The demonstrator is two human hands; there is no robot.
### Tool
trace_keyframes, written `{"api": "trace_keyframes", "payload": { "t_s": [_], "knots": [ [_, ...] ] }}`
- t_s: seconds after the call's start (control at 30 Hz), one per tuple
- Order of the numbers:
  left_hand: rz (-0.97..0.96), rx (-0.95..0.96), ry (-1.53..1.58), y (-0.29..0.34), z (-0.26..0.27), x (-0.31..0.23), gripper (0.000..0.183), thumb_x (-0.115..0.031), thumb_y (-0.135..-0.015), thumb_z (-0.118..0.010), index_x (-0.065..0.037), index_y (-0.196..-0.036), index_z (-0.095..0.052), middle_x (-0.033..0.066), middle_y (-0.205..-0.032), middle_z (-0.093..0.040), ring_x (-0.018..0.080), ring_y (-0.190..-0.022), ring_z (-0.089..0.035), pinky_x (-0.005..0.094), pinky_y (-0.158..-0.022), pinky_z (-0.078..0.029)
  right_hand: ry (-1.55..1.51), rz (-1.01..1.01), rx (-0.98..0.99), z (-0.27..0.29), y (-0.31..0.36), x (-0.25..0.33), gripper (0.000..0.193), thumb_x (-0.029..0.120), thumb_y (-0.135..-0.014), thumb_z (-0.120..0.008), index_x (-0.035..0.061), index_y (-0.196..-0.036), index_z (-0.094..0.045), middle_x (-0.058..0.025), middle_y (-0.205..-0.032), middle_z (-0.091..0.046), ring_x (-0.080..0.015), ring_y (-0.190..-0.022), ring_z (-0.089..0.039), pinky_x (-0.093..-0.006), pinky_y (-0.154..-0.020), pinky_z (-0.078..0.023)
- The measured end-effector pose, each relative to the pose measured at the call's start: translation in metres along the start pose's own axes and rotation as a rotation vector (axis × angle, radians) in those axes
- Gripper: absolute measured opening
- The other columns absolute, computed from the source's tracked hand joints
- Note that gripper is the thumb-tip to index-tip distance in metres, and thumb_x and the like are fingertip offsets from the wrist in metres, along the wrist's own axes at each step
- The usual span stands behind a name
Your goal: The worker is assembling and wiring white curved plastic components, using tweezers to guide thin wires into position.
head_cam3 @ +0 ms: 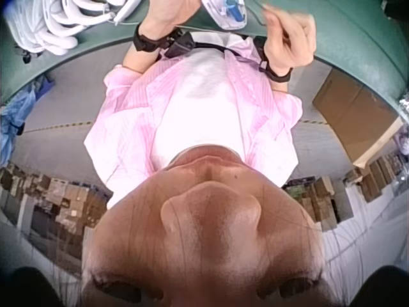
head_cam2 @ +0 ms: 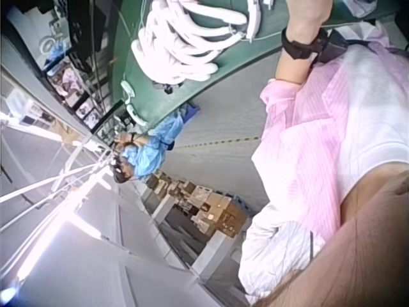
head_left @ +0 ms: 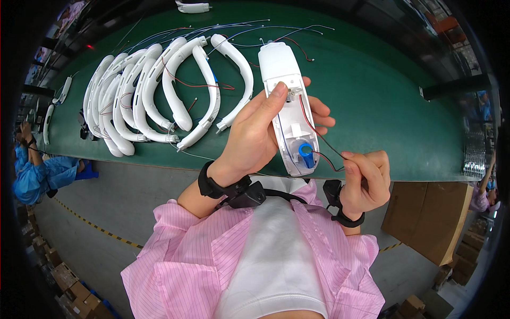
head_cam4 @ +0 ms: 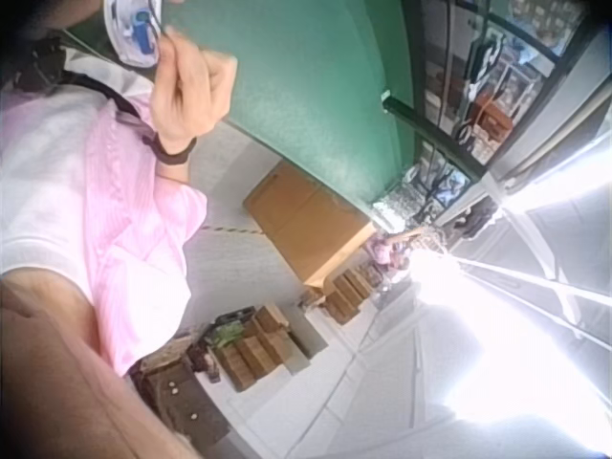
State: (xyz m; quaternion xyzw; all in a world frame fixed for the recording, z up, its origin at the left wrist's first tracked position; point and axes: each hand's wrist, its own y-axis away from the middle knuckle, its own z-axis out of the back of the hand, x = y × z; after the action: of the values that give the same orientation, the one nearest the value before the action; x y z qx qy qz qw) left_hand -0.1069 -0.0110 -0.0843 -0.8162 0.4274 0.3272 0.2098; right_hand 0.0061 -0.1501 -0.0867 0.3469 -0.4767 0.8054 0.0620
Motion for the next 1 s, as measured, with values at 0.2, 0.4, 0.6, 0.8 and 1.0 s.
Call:
{"api": "trace_keyframes", "payload": {
  "t_s": [0.2,0.4,0.6,0.8,1.0],
  "knots": [
    [0.009,-0.007,0.003,0.0,-0.001,0.0,0.047,-0.031,-0.096,-0.022,0.005,-0.126,-0.03,0.0204,-0.101,-0.055,0.0331,-0.096,-0.059,0.0451,-0.083,-0.05,0.004,0.001,-0.008,-0.001,0.0,-0.003,0.016,0.0,-0.062,-0.074,0.0008,-0.078,-0.068,-0.0018,-0.062,-0.051,-0.0083,-0.05,-0.04,-0.0222,-0.042,-0.028],
    [0.016,-0.007,0.004,0.0,-0.002,-0.001,0.047,-0.031,-0.096,-0.022,0.005,-0.126,-0.03,0.0206,-0.1,-0.055,0.0328,-0.095,-0.059,0.0447,-0.083,-0.05,0.013,0.005,-0.007,0.001,-0.001,-0.002,0.017,-0.001,-0.063,-0.073,0.0007,-0.079,-0.068,-0.0017,-0.062,-0.05,-0.0084,-0.05,-0.04,-0.0221,-0.042,-0.028],
    [0.017,0.006,-0.021,0.001,-0.003,-0.002,0.047,-0.031,-0.096,-0.023,0.005,-0.126,-0.03,0.0203,-0.099,-0.055,0.0332,-0.095,-0.059,0.0437,-0.08,-0.051,0.025,-0.004,-0.025,-0.003,0.0,-0.006,0.016,-0.005,-0.065,-0.071,-0.0002,-0.08,-0.067,-0.0024,-0.063,-0.051,-0.0078,-0.049,-0.039,-0.0213,-0.042,-0.028],
    [-0.112,-0.045,-0.166,0.004,-0.009,0.007,0.039,-0.02,-0.096,-0.031,0.003,-0.127,-0.029,0.0221,-0.105,-0.054,0.0334,-0.098,-0.058,0.0415,-0.083,-0.049,0.092,-0.156,-0.023,-0.009,-0.001,0.008,0.015,-0.009,-0.067,-0.068,-0.0007,-0.079,-0.066,-0.0023,-0.063,-0.052,-0.0066,-0.049,-0.037,-0.0206,-0.042,-0.027],
    [-0.376,0.001,-0.339,0.003,-0.008,0.027,0.038,-0.014,-0.095,-0.034,-0.002,-0.13,-0.026,0.024,-0.115,-0.05,0.0339,-0.111,-0.05,0.0412,-0.094,-0.041,-0.07,-0.33,-0.077,-0.028,0.003,0.016,0.011,-0.008,-0.07,-0.067,-0.0006,-0.078,-0.064,-0.0002,-0.062,-0.049,-0.0058,-0.051,-0.035,-0.0202,-0.043,-0.026]
  ]
}}
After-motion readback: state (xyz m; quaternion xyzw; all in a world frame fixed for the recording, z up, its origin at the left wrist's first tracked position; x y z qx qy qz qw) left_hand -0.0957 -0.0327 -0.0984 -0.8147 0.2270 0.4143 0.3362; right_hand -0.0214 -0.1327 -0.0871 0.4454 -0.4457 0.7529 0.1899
